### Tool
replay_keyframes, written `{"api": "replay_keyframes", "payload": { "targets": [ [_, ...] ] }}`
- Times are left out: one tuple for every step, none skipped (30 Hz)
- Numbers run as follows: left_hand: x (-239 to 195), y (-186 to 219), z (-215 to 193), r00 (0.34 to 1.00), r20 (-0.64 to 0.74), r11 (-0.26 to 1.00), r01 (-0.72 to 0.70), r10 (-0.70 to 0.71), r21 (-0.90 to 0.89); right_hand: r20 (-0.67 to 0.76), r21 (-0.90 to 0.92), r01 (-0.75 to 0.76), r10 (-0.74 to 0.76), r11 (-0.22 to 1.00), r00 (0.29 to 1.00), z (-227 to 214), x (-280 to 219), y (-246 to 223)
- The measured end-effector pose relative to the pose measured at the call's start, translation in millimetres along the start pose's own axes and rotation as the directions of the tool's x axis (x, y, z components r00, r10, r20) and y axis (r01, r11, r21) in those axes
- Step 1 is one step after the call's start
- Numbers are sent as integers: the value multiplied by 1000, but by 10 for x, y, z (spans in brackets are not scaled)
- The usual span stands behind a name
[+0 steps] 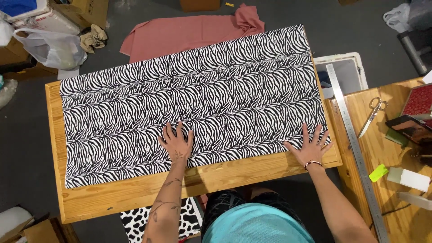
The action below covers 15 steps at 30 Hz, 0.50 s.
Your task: Smoothing and folding a large piece of zebra-patterned fabric on a wooden work table in preparation for further processing.
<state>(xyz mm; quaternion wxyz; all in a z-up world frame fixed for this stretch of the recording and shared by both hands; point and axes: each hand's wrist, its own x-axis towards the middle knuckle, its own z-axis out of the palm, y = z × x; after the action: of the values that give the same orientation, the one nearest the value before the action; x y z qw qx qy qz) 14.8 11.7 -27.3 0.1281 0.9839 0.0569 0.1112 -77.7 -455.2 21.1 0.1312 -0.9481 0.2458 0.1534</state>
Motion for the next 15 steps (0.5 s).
{"api": "replay_keyframes", "payload": {
  "targets": [
    [89,-95,141,999,-30,997,-27,29,69,-1,-4,-1,1,1000,1000,4,14,7],
    [142,-205,272,997,-54,989,-52,60,141,3,-9,-3,3,1000,1000,25,-3,23],
    [320,-236,297,997,-53,989,-52,60,141,3,-10,-3,3,1000,1000,10,2,20],
    [488,-285,317,994,-33,981,-97,104,168,9,-10,-3,3,1000,1000,6,-2,9],
    [662,-330,339,989,-11,971,-141,146,194,15,-11,-2,2,1000,1000,-1,1,-2],
    [864,-272,240,987,-14,970,-152,157,190,8,-6,-11,11,1000,1000,-18,-1,-20],
    [1068,-210,141,983,102,983,-159,150,94,10,-10,-8,9,1000,1000,-38,1,-40],
    [1235,-164,36,963,223,988,-153,150,-1,16,-16,-7,7,1000,1000,-48,-29,-53],
    [1401,-67,17,961,226,987,-163,160,-4,14,-13,-17,17,1000,1000,-56,-45,-38],
    [1573,13,-9,948,242,978,-209,209,-28,13,-22,-8,9,1000,1000,-53,-37,-41],
    [1746,95,-33,931,256,966,-253,258,-52,12,-30,1,0,1000,1000,-49,-25,-45],
    [1889,74,100,928,259,963,-264,269,-55,11,-26,-11,11,1000,1000,-55,-19,-56],
    [2032,57,237,920,268,959,-275,285,-75,15,-19,-14,14,1000,1000,-60,-10,-65],
    [2163,53,384,912,279,953,-286,302,-96,18,-12,-18,19,1000,1000,-67,-11,-59],
    [2252,-2,498,907,282,949,-297,314,-101,17,-9,-32,32,999,999,-56,-2,-61]
  ]
}}
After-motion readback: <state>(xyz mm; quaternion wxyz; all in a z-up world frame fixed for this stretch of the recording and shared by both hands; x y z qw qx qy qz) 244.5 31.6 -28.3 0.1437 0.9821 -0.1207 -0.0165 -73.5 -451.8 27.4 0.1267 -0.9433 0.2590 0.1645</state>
